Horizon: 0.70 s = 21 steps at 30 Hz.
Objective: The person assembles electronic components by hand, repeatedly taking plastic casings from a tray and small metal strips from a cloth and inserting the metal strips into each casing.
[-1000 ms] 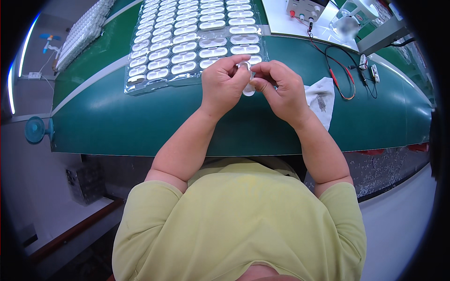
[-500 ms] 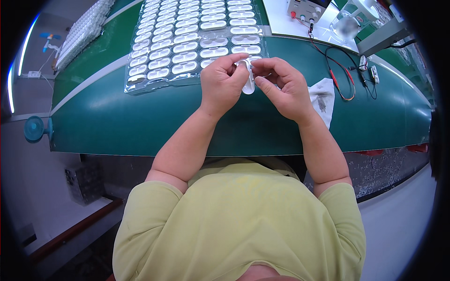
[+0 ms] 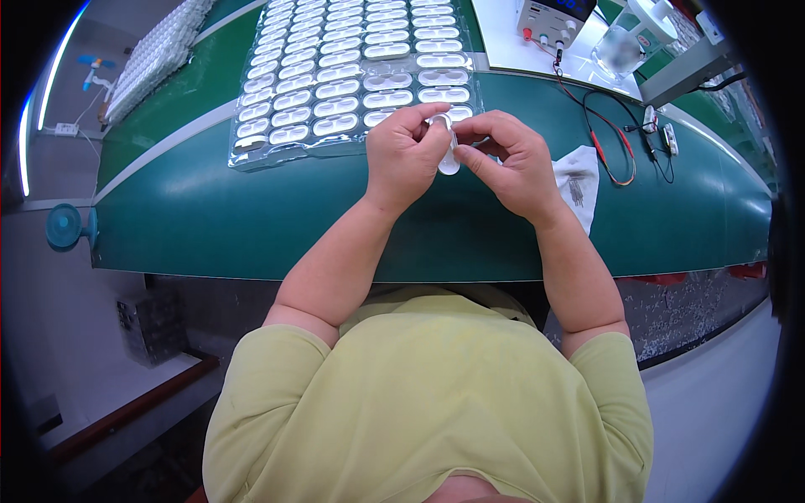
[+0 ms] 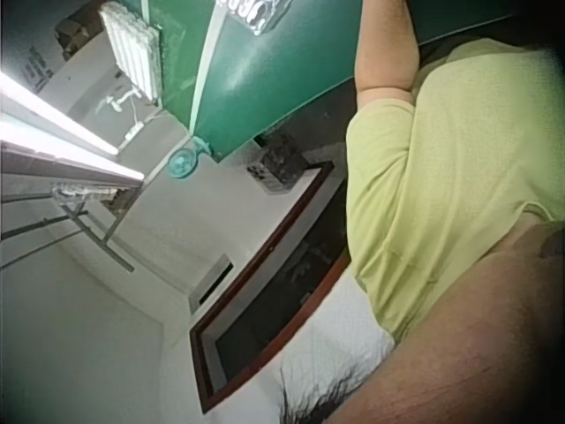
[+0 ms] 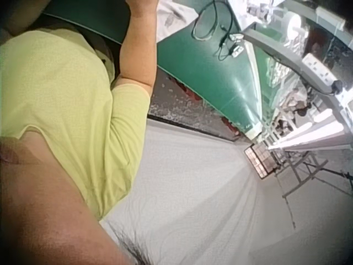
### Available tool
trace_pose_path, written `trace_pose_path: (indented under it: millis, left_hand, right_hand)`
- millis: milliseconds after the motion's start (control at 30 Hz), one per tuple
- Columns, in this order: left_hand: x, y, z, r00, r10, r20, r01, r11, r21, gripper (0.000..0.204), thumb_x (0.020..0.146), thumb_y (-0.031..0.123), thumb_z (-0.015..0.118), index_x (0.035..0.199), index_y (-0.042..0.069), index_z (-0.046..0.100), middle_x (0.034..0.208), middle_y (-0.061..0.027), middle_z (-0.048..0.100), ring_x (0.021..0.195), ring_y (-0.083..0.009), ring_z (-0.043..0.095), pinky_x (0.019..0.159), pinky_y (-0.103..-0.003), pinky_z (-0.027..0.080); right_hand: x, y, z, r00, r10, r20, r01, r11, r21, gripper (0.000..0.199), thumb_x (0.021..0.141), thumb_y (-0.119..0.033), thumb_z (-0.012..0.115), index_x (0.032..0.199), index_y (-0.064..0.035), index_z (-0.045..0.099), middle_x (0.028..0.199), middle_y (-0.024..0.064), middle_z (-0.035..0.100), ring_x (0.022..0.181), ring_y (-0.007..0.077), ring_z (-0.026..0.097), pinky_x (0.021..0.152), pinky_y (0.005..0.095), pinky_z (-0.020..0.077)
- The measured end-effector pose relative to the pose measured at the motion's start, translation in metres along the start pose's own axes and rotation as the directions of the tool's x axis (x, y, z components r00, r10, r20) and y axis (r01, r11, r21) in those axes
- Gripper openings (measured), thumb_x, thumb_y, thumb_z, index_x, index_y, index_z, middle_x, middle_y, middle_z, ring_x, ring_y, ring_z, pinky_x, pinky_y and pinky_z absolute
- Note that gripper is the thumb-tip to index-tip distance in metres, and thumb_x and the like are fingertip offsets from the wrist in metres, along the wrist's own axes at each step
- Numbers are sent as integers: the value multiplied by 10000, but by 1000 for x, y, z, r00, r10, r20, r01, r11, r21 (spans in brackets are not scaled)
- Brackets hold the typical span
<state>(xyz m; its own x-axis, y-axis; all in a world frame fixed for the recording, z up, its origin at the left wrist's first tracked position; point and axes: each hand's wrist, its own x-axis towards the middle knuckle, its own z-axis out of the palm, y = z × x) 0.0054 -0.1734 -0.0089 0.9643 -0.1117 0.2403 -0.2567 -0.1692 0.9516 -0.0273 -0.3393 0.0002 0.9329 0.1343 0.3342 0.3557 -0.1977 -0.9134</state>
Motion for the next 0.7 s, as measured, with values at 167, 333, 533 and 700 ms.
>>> trace_pose_path:
  millis: [167,333,533,700]
  left_hand:
    - [-3,3,1,1000,-27,-5,27,1000,-5,203,867,67,620,1032,2,719,643,56,557,579,-15,464,536,-191,388]
    - [17,-7,-5,998,-52,-37,53,998,33,194,854,58,626,1016,-4,712,658,34,581,575,-21,486,512,-189,384]
    - [109,-29,-51,928,-277,-249,264,961,-86,159,826,50,604,961,-34,617,714,-92,666,587,-146,664,476,-235,491]
    - [127,-23,-39,862,-409,-299,472,862,183,158,798,112,600,900,-3,636,759,-121,707,626,-166,693,555,-267,537]
  right_hand:
    - [-2,-1,1,999,49,1,-49,999,4,182,821,-55,710,999,-20,690,973,80,660,831,162,659,710,249,546]
    - [-1,10,3,994,74,-82,-59,983,174,270,860,-76,699,1114,-11,637,964,68,656,849,131,639,723,231,533]
    - [7,21,-7,964,80,-255,2,952,306,322,892,-95,681,1181,7,582,942,48,646,839,86,608,734,198,509]
    - [5,27,-10,956,55,-289,19,968,249,299,895,-90,671,1164,13,589,907,35,639,816,77,607,716,196,504]
